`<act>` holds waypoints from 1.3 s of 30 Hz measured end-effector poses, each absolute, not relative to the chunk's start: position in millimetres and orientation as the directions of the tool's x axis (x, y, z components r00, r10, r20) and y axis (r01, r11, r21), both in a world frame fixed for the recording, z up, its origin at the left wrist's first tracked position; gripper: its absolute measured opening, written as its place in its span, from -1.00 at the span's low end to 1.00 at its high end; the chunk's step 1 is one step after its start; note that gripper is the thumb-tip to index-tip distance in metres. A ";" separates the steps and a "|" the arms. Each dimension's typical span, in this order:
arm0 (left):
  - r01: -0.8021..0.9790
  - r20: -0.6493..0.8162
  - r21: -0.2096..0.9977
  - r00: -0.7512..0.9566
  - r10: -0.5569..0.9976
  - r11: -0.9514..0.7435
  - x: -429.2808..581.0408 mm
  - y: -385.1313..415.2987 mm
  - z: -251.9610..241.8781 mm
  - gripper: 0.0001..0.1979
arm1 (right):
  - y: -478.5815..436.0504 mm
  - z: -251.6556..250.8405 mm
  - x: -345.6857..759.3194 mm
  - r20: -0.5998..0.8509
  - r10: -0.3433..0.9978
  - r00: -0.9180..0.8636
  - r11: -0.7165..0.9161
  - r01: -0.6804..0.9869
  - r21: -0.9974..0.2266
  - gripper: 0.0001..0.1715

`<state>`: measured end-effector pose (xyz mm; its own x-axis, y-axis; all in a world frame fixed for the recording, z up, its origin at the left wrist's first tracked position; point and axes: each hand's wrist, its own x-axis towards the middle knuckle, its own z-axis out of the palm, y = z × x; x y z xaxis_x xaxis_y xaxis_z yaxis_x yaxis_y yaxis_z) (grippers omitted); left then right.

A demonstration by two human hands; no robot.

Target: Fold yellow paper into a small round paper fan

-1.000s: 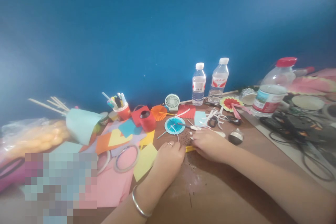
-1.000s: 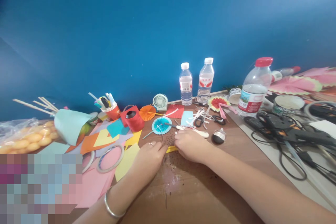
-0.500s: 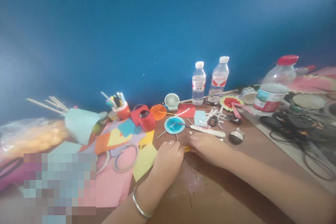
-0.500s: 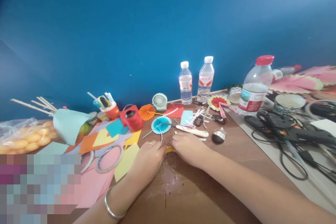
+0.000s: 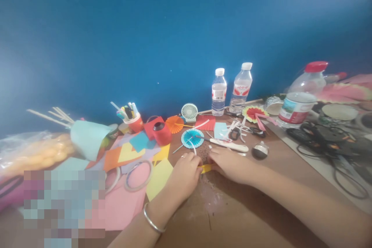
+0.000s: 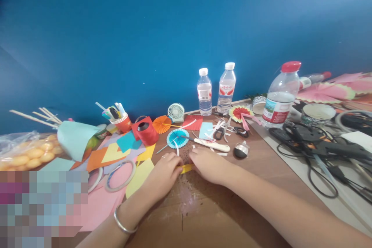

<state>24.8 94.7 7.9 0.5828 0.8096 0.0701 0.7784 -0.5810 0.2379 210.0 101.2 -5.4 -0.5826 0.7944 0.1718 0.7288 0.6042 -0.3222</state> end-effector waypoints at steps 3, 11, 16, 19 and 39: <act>0.770 0.061 0.244 0.594 0.802 -0.589 25.7 94.5 7.3 -0.94 | 100.5 -4.7 210.0 0.170 0.782 -0.599 0.619 0.715 -0.326 -0.92; 0.733 0.081 0.261 0.632 0.771 -0.629 26.4 94.8 6.4 -0.90 | 101.8 -7.6 207.5 0.236 0.768 -0.595 0.640 0.710 -0.292 -0.90; 0.738 0.104 0.328 0.592 0.799 -0.589 23.8 98.8 2.3 -0.92 | 105.2 -4.2 210.5 0.268 0.742 -0.615 0.671 0.678 -0.300 -0.89; 0.748 0.114 0.358 0.559 0.822 -0.558 21.5 101.3 1.0 -0.86 | 109.2 -4.5 214.6 0.265 0.724 -0.637 0.690 0.653 -0.313 -0.90; 0.704 0.127 0.557 0.453 0.883 -0.441 22.2 97.1 14.5 -0.57 | 122.3 -15.6 227.6 0.330 0.781 -0.530 0.624 0.643 -0.445 -0.77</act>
<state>22.2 97.1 14.5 0.4527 0.8826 0.1267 0.7036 -0.4410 0.5572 227.6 122.3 -15.6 -0.5298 0.7814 0.3297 0.6427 0.6236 -0.4452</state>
